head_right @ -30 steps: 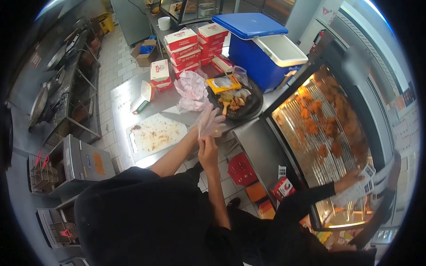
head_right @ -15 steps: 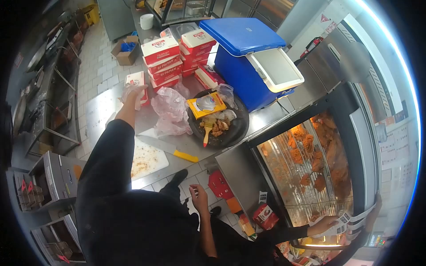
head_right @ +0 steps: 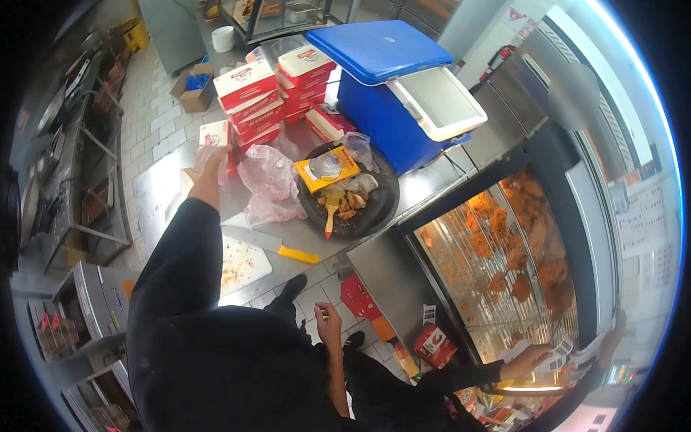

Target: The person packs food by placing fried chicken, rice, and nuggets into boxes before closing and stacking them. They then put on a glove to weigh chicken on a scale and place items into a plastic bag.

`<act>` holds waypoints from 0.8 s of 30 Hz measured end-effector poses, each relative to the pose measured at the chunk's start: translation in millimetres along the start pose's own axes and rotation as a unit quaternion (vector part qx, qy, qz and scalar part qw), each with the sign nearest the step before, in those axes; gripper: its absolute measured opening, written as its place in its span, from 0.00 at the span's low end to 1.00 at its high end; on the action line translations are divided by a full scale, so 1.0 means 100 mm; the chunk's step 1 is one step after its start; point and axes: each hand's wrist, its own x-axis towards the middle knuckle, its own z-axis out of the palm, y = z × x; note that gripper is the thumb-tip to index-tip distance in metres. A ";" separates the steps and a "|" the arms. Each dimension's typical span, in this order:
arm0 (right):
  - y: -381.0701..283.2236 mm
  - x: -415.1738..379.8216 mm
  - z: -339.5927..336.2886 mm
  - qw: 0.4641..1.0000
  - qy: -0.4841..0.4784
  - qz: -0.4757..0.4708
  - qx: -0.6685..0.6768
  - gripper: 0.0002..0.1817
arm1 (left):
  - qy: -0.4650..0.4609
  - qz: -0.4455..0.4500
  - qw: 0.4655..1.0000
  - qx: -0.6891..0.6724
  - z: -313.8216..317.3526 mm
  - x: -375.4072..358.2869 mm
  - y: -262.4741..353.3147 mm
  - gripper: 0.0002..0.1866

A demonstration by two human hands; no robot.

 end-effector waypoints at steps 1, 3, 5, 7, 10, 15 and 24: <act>0.01 -0.01 -0.01 1.000 0.006 0.002 0.004 0.10 | 0.038 0.017 0.999 0.026 0.01 -0.04 0.01 0.42; 0.07 -0.03 -0.03 0.999 0.013 -0.030 0.005 0.10 | 0.118 0.046 0.989 0.080 -0.03 -0.11 -0.08 0.46; 0.04 -0.06 -0.06 0.999 0.023 -0.030 0.011 0.10 | 0.133 0.106 0.981 0.095 -0.15 -0.13 -0.24 0.46; 0.18 -0.10 -0.09 0.999 0.036 -0.021 0.025 0.10 | 0.139 0.150 0.974 0.101 -0.09 0.08 -0.41 0.51; 0.03 -0.13 -0.09 0.993 0.048 -0.084 0.067 0.10 | 0.246 0.337 0.908 -0.051 -0.17 -0.70 -0.71 0.58; -0.33 -0.04 0.01 0.979 0.051 -0.134 0.142 0.19 | 0.144 0.418 0.897 0.003 -0.24 -2.56 -1.00 0.55; -0.28 -0.32 -0.29 0.851 0.261 -0.180 0.418 0.37 | -0.397 0.592 0.682 -0.166 -0.08 -4.70 -1.34 0.39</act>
